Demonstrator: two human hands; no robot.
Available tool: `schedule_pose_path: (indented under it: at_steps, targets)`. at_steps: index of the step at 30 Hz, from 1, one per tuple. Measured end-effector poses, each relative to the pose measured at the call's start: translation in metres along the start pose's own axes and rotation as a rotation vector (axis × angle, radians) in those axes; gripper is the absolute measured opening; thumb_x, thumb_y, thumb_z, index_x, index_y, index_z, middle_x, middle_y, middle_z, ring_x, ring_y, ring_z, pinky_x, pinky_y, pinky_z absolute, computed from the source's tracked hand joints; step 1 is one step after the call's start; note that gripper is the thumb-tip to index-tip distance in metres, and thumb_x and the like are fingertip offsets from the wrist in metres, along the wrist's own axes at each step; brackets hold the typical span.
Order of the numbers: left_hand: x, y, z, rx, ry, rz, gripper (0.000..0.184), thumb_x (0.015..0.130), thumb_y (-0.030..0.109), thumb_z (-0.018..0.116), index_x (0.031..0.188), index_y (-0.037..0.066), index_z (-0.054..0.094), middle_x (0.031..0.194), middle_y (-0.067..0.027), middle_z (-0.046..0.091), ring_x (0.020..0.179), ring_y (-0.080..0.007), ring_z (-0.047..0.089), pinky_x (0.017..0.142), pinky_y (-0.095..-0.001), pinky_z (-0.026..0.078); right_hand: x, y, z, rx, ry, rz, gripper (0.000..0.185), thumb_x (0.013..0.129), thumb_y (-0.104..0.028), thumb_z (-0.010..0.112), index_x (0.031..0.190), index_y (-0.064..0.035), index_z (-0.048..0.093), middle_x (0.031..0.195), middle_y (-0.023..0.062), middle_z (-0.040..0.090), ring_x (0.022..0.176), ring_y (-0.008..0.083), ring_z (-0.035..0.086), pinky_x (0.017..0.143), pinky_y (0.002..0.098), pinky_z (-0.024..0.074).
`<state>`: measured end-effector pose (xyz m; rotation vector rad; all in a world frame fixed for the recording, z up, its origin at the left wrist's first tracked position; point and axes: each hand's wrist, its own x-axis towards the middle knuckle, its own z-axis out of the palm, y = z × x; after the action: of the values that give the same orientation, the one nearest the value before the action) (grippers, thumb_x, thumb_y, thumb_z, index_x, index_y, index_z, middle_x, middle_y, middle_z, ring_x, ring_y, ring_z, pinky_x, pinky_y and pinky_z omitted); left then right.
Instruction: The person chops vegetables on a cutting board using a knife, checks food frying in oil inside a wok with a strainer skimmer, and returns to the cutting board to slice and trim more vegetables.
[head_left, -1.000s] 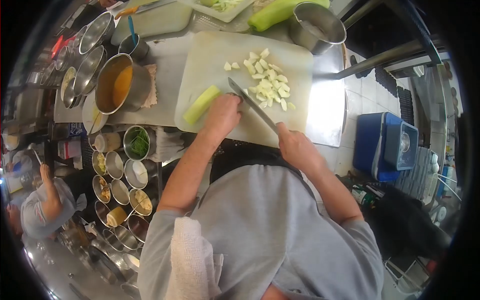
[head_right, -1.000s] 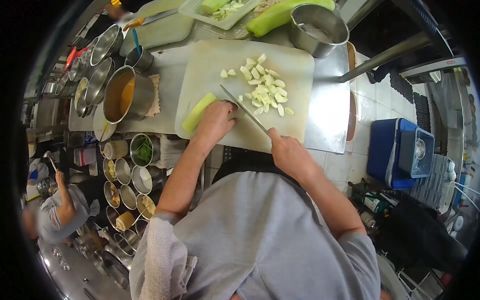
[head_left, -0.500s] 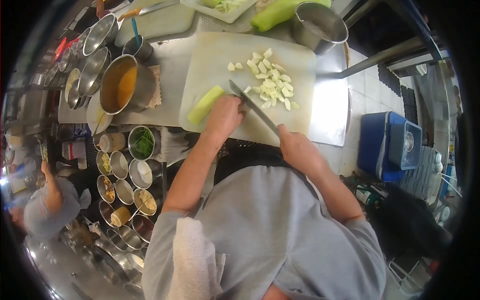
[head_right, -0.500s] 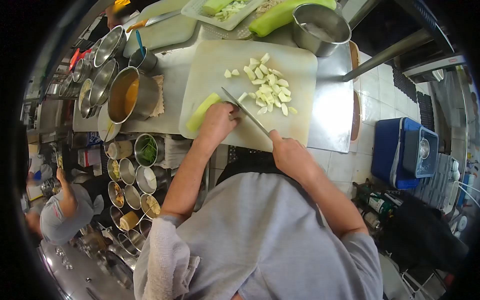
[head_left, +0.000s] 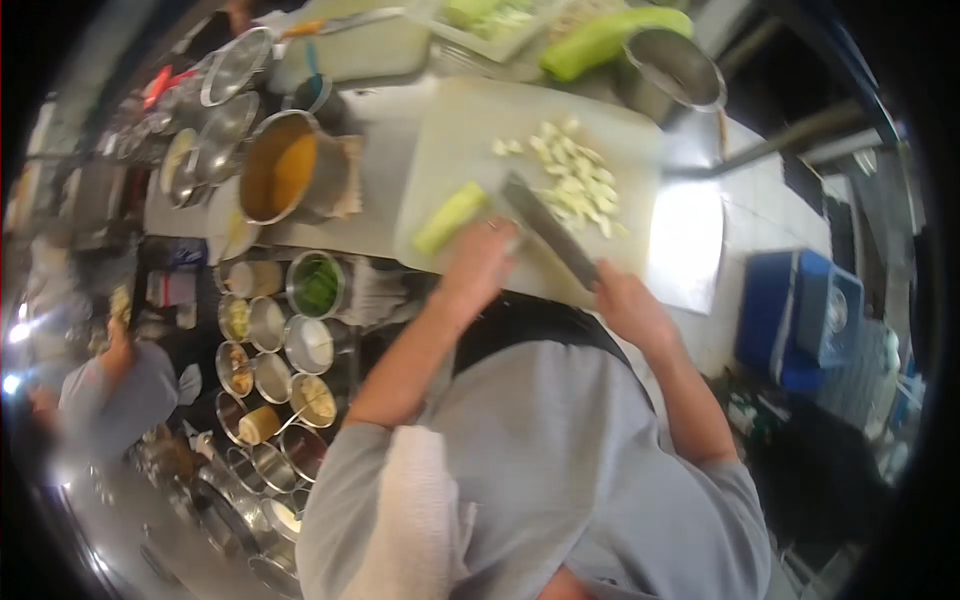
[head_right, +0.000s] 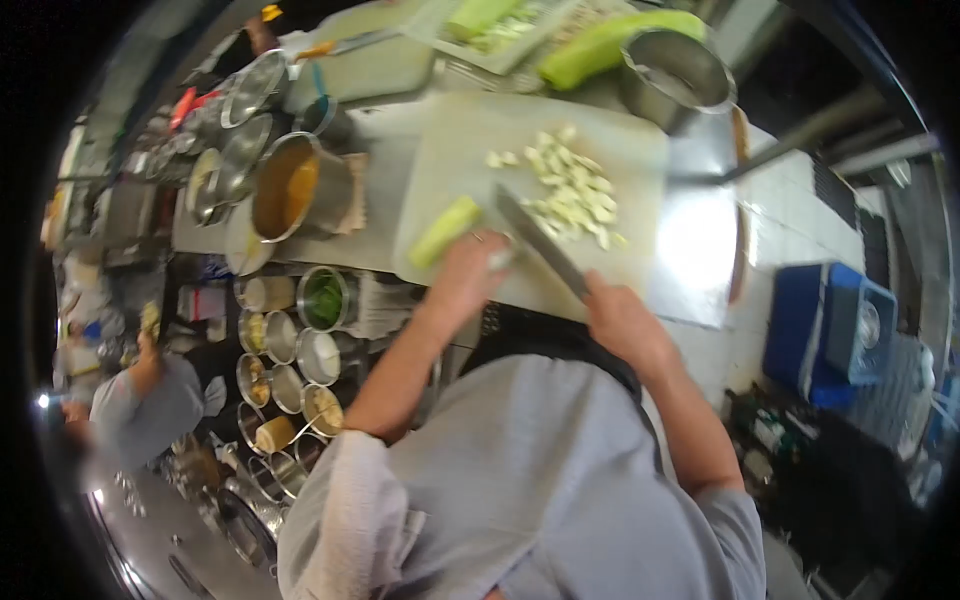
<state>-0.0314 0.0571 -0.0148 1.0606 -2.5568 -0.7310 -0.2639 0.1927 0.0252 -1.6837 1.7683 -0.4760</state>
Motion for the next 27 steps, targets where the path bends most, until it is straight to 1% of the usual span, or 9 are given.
schedule_pose_path:
  at_steps: [2,3,4,6,9,14,17,22,27]
  targets:
    - [-0.007,0.001,0.006,-0.004,0.042,-0.049,0.041,0.072,0.001,0.073,0.112,0.002,0.065,0.112,-0.0151,0.065,0.104,-0.0363,0.061,0.094,-0.0451,0.049,-0.005,0.017,-0.001,-0.028,0.101,0.013,0.025,0.093,-0.008,0.054,0.116,0.0020,0.050,0.076,0.0304,0.062,0.075,0.0511,0.061,0.068,0.0594,0.0444]
    - [-0.007,0.006,0.004,-0.042,0.125,-0.004,0.033,0.073,-0.005,0.058,0.106,-0.001,0.063,0.108,-0.0212,0.063,0.102,-0.0385,0.059,0.092,-0.0467,0.048,-0.007,0.019,-0.008,-0.007,0.072,0.054,0.026,0.093,-0.008,0.054,0.117,0.0018,0.050,0.076,0.0308,0.062,0.075,0.0512,0.061,0.067,0.0597,0.0441]
    - [0.002,0.007,0.008,-0.051,0.143,0.010,0.030,0.073,-0.005,0.059,0.103,-0.001,0.064,0.105,-0.0210,0.063,0.101,-0.0383,0.059,0.091,-0.0467,0.048,-0.006,0.017,-0.015,0.008,0.041,0.104,0.027,0.093,-0.008,0.055,0.117,0.0017,0.050,0.077,0.0313,0.063,0.076,0.0513,0.061,0.067,0.0601,0.0437]
    - [0.021,0.006,0.014,-0.096,0.163,0.053,0.026,0.073,-0.004,0.060,0.098,-0.001,0.066,0.100,-0.0205,0.065,0.100,-0.0378,0.060,0.090,-0.0465,0.049,-0.002,0.015,-0.015,-0.002,0.052,0.078,0.027,0.092,-0.007,0.054,0.117,0.0017,0.050,0.076,0.0318,0.062,0.076,0.0514,0.061,0.067,0.0602,0.0438]
    - [0.048,0.020,0.003,0.017,-0.092,-0.055,0.029,0.073,0.007,0.073,0.101,0.001,0.068,0.102,-0.0182,0.068,0.100,-0.0374,0.063,0.089,-0.0451,0.051,-0.006,0.014,-0.010,-0.033,0.066,0.053,0.025,0.092,-0.005,0.053,0.115,0.0020,0.049,0.076,0.0321,0.062,0.076,0.0513,0.061,0.068,0.0601,0.0439]
    - [0.058,0.015,0.004,0.051,-0.104,-0.027,0.023,0.071,0.007,0.073,0.092,-0.001,0.069,0.092,-0.0218,0.068,0.093,-0.0400,0.065,0.087,-0.0475,0.052,-0.007,-0.007,-0.014,-0.072,-0.006,0.021,0.019,0.092,-0.003,0.047,0.110,0.0020,0.045,0.074,0.0312,0.061,0.074,0.0511,0.060,0.068,0.0600,0.0449]
    - [0.055,0.017,0.006,0.013,-0.050,-0.059,0.013,0.074,-0.001,0.062,0.085,-0.003,0.069,0.089,-0.0236,0.068,0.088,-0.0409,0.066,0.082,-0.0497,0.053,-0.019,-0.019,-0.025,-0.070,-0.033,0.048,0.017,0.092,-0.003,0.045,0.108,0.0010,0.043,0.073,0.0305,0.062,0.074,0.0512,0.061,0.069,0.0602,0.0456]
    - [0.055,0.016,0.001,0.004,-0.056,-0.021,0.013,0.072,0.000,0.064,0.083,-0.004,0.068,0.087,-0.0251,0.067,0.085,-0.0418,0.065,0.079,-0.0493,0.053,-0.002,-0.012,-0.010,-0.085,-0.120,0.127,0.016,0.092,-0.003,0.046,0.108,0.0001,0.042,0.073,0.0303,0.062,0.075,0.0510,0.061,0.071,0.0601,0.0465]
    - [0.055,0.017,0.000,0.020,-0.092,-0.078,0.012,0.071,0.000,0.067,0.081,-0.005,0.068,0.086,-0.0245,0.067,0.087,-0.0419,0.065,0.081,-0.0493,0.052,-0.012,-0.013,-0.010,-0.037,-0.043,0.076,0.014,0.094,-0.006,0.047,0.106,0.0007,0.043,0.070,0.0301,0.059,0.072,0.0507,0.059,0.066,0.0607,0.0423]
